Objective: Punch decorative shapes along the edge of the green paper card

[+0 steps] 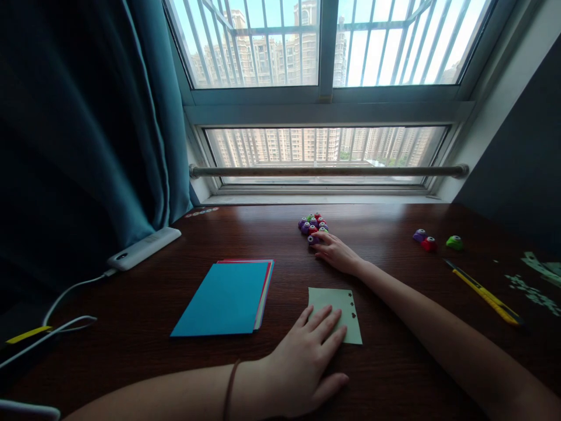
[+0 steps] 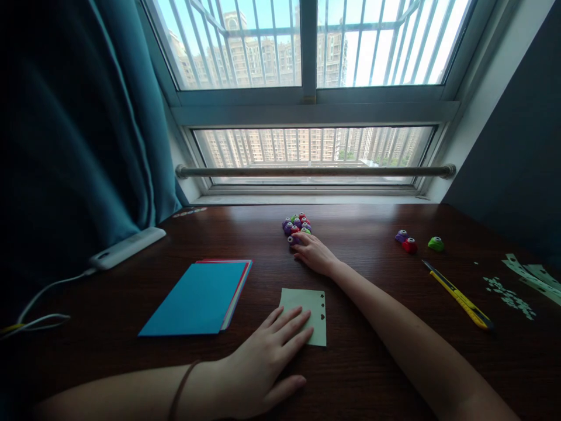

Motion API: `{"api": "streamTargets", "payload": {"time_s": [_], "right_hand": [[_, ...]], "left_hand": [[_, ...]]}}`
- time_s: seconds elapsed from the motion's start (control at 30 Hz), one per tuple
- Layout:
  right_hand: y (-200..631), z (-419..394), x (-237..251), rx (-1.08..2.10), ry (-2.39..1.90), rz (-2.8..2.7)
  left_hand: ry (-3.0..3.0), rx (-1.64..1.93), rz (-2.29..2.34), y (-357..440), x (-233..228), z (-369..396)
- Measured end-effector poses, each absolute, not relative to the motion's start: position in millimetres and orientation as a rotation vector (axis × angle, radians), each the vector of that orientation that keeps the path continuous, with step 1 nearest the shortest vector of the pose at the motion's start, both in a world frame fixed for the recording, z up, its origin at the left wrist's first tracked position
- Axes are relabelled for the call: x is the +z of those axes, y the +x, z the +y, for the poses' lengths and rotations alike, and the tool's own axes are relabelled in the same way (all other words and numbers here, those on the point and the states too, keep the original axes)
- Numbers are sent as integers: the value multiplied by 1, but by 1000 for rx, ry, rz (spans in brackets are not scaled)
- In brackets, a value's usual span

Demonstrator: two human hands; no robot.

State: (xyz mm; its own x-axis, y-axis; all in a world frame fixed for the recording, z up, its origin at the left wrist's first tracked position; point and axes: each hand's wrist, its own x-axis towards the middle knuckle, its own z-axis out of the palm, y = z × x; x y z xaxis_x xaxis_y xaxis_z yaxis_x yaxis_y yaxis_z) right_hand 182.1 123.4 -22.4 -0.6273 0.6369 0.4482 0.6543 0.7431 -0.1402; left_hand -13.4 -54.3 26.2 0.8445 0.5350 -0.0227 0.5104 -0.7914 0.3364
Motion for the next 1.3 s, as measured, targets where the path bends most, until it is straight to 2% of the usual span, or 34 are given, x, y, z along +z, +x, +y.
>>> {"api": "streamTargets", "payload": {"time_s": [0.33,0.43,0.57,0.73,0.83,1.03,1.17,1.3], "right_hand": [[185,121,-26,294,-854,-2157],[188,125,-29,394,-893,-1895],[192,132,-31,570,-920,-1536],[193,136,-29,879,-833,-1222],[191,130,-23,1024,-782,-1092],[192,86,11,1207,-694,-1020],[200,33,21,1262,-711,-1024],[199,-9,9,1237,-802,-945]], "left_hand": [[2661,145,795,-13,23,-55],[2588,382,914,-14,18,-51],[2462,670,1374,-13,12,-35],[2410,387,1622,-11,10,-18],[2370,329,1576,-12,9,-17],[2237,475,1479,-16,4,-11],[1778,746,1156,-13,7,-14],[1344,940,962,-15,6,-25]]}}
